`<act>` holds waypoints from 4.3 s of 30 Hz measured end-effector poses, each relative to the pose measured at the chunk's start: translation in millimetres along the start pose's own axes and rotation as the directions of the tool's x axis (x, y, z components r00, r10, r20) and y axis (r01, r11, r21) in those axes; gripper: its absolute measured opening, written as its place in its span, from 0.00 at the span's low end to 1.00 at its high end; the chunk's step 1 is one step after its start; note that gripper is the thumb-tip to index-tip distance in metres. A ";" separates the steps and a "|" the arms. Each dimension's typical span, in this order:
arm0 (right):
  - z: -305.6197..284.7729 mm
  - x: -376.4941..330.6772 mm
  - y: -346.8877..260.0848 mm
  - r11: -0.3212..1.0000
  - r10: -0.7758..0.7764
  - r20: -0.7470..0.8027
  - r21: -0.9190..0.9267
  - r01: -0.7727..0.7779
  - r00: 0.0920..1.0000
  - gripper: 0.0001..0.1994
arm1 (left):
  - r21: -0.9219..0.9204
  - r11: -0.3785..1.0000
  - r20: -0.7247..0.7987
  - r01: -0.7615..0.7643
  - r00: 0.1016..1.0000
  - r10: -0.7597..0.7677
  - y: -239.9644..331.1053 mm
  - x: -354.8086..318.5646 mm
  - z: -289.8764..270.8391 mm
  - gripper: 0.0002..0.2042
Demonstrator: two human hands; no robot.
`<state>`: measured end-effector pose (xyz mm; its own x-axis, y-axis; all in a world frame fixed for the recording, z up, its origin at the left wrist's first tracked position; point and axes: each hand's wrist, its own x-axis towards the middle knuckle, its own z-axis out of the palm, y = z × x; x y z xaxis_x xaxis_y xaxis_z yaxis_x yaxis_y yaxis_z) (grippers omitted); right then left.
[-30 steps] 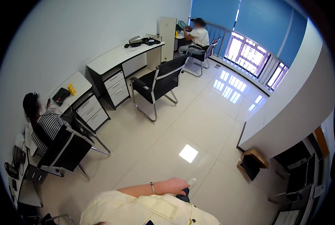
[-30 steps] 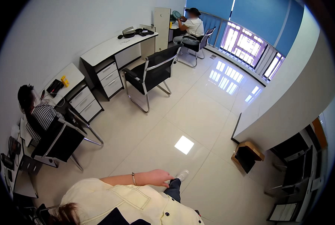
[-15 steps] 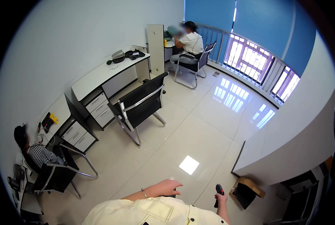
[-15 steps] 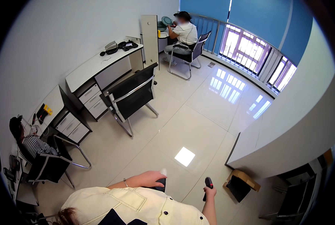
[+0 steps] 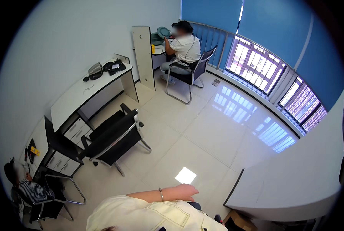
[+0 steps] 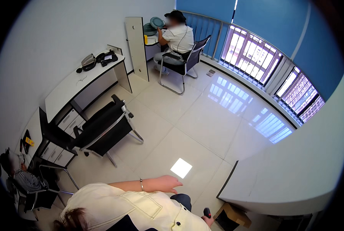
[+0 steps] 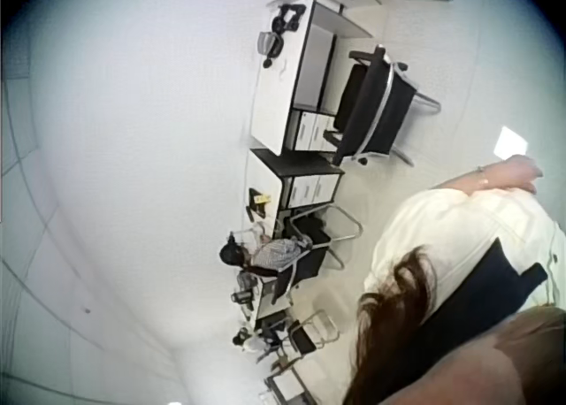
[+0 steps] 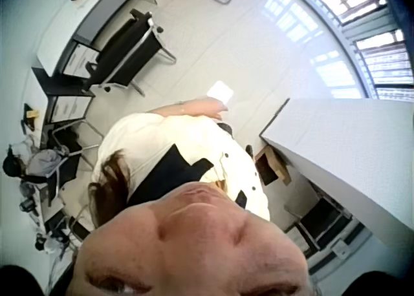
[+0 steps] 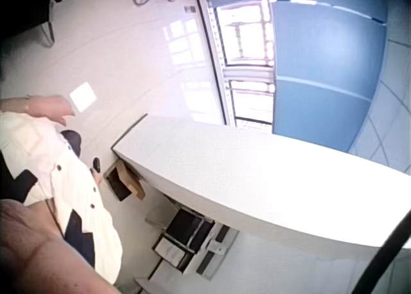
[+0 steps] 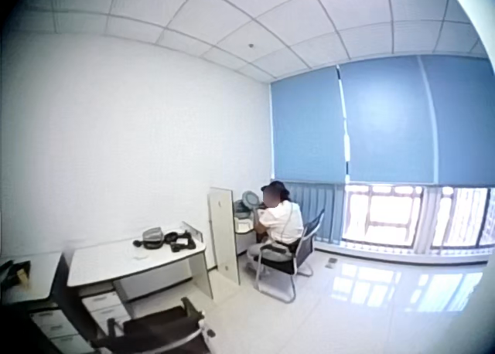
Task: The person picks up and inspects several black handheld devices on a table, then walks to another table and uses a screwdriver to remove screws from the bottom of a large black appliance. The person removes the bottom cover and sets it aside.
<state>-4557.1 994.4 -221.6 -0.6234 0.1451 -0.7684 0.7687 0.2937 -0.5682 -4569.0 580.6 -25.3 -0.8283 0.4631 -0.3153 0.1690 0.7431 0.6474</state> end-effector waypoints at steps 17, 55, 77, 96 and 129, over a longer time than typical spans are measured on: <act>-59.2 319.9 -328.2 0.980 -0.189 -0.222 0.018 0.198 0.957 0.12 | -0.016 1.000 -0.025 0.001 1.000 -0.002 -44.3 340.0 -219.6 0.23; -322.7 751.6 -767.3 1.000 -0.022 -0.481 -0.021 0.014 0.876 0.17 | 0.109 0.974 0.270 -0.199 0.949 0.164 0.8 1128.7 -538.0 0.24; -550.9 832.2 -874.4 0.801 0.497 -0.641 0.598 -0.024 0.585 0.22 | -0.796 -0.426 -0.373 -0.430 -0.205 0.905 390.3 1541.0 -705.8 0.36; -969.2 1094.3 -1201.8 0.792 -0.429 -0.541 0.159 0.589 0.723 0.26 | -0.828 -0.252 -0.100 -0.501 -0.310 0.945 572.0 1892.9 -691.0 0.34; -1514.8 1319.7 -1357.3 -0.105 0.213 -0.718 0.657 0.746 0.663 0.14 | -0.987 -0.091 -0.122 0.131 -0.258 0.958 939.7 2408.6 -579.2 0.31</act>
<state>-6640.1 2218.3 -18.1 -0.3521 0.8371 -0.4187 -0.4520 -0.5438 -0.7071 -6714.5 2114.7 225.5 0.3106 0.5336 0.7867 -0.6512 -0.4834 0.5850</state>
